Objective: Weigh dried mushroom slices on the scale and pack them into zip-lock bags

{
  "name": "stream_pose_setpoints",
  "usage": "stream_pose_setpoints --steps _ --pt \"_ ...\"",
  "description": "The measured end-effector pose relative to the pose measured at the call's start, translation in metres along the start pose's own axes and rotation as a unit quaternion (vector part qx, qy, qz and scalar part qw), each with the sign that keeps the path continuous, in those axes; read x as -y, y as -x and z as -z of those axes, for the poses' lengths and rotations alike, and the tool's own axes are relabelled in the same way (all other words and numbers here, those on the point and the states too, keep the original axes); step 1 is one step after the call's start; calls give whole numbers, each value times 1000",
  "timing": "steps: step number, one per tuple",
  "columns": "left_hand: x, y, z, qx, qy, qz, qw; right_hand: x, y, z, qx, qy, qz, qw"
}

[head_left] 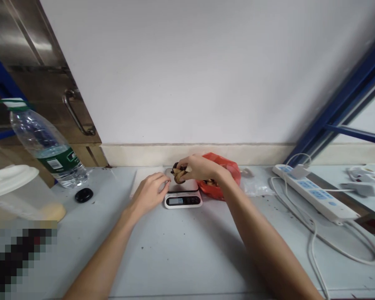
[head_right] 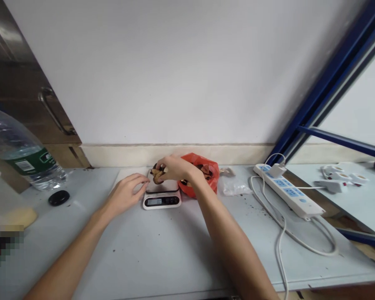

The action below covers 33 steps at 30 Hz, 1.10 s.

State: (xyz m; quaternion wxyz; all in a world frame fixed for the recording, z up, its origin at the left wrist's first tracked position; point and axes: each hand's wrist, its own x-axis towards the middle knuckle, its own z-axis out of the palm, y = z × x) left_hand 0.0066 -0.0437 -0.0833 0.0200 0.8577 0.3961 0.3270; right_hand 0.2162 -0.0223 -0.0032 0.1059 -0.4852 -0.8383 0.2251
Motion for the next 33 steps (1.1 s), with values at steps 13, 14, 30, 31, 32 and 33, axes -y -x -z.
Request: stream_pose_setpoints --steps 13,14,30,31,32,33 --pt "0 2 -2 21 -24 20 999 -11 -10 -12 62 50 -49 996" --pt "0 2 -3 25 -23 21 999 -11 -10 -11 67 46 -52 995" --pt "-4 1 -11 22 -56 18 998 -17 3 8 19 54 -80 995" --pt "-3 1 -9 20 -49 26 998 -18 5 10 8 60 -75 995" --pt "-2 0 -6 19 -41 36 998 -19 6 13 -7 64 -69 996" --pt "0 0 -3 21 -34 47 998 -20 8 15 -21 65 -64 996"
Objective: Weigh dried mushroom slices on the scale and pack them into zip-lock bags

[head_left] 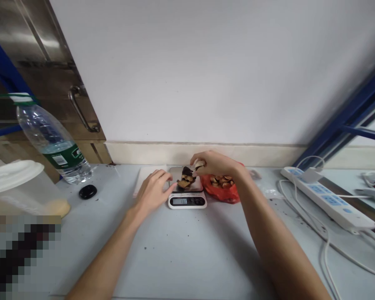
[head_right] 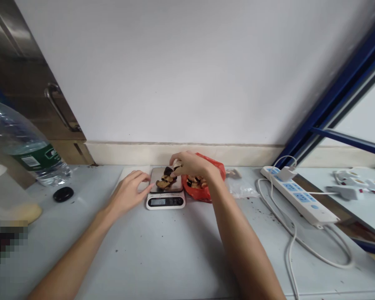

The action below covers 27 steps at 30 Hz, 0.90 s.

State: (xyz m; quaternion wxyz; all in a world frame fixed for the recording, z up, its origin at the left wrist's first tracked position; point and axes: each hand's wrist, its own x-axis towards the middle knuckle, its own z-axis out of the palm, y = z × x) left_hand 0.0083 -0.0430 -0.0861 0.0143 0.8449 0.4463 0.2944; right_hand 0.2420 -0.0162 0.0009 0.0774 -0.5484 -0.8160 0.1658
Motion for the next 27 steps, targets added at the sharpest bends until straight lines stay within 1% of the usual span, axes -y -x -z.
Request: stream_pose_setpoints --steps 4,7,9,11,14,16,17,19,22,25,27 --pt "10 0 12 31 8 27 999 -5 9 14 -47 1 3 999" --pt "14 1 17 47 5 18 999 -11 19 25 -53 4 -6 999" --pt "14 2 18 46 3 13 999 -20 24 30 -19 6 -10 1000" --pt "13 2 18 45 4 10 999 -30 28 32 36 22 -25 999" --pt "13 3 19 52 6 11 999 -43 29 29 108 52 -91 989" --pt "15 4 23 69 4 25 997 -47 28 27 136 58 -121 982" --pt "16 4 26 82 1 37 996 -47 28 26 137 61 -124 981" --pt "17 5 31 110 -4 62 992 -45 27 25 105 80 -120 984" --pt "16 5 37 145 -2 81 986 -33 26 26 19 90 -102 990" --pt "14 5 40 166 10 80 983 -15 24 23 -41 34 -51 997" --pt "12 5 40 174 16 82 981 -5 21 17 -46 1 -19 999"
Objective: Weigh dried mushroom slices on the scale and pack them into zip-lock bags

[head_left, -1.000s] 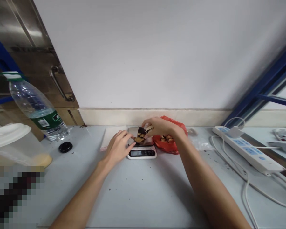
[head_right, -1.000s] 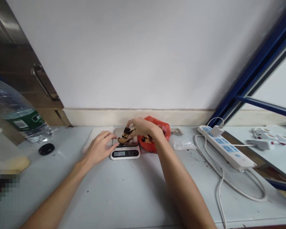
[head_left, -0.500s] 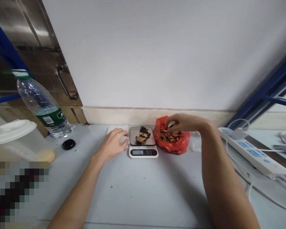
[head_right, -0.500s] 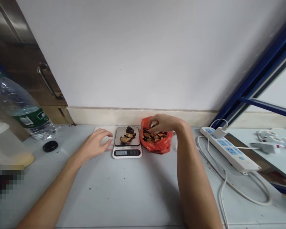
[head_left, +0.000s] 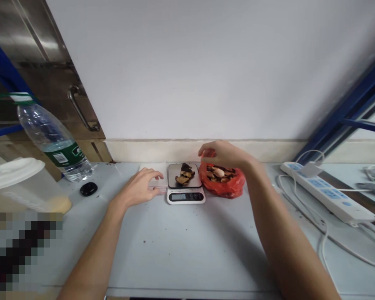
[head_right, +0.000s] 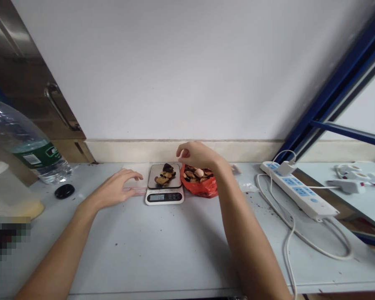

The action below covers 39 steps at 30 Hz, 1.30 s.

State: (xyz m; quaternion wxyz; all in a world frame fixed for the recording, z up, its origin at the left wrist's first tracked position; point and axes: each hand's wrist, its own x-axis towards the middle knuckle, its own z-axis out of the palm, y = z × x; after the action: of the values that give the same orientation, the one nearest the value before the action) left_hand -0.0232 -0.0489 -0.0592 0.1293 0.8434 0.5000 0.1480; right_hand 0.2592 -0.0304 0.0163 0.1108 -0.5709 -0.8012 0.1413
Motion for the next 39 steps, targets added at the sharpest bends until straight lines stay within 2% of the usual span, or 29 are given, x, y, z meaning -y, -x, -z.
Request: stream_pose_setpoints --steps 4,11,18,22,27,31,39 --pt "-1 -1 0 -3 1 7 1000 15 -6 -16 53 11 59 997" --pt "-3 -1 -3 -26 -13 -10 1000 34 -14 -32 148 38 99 983" --pt "0 -3 -9 -54 -10 -43 998 31 -17 -32 121 24 69 990" --pt "-9 -4 -15 -79 -16 -80 994 27 -15 -29 123 24 69 990" --pt "-23 -7 -33 -82 -43 -150 984 21 -13 -27 110 27 56 992" --pt "-22 -14 -44 -99 -66 -182 976 15 -13 -23 85 28 59 994" --pt "-27 -11 -39 -117 -35 -213 969 11 -10 -18 85 16 38 996"
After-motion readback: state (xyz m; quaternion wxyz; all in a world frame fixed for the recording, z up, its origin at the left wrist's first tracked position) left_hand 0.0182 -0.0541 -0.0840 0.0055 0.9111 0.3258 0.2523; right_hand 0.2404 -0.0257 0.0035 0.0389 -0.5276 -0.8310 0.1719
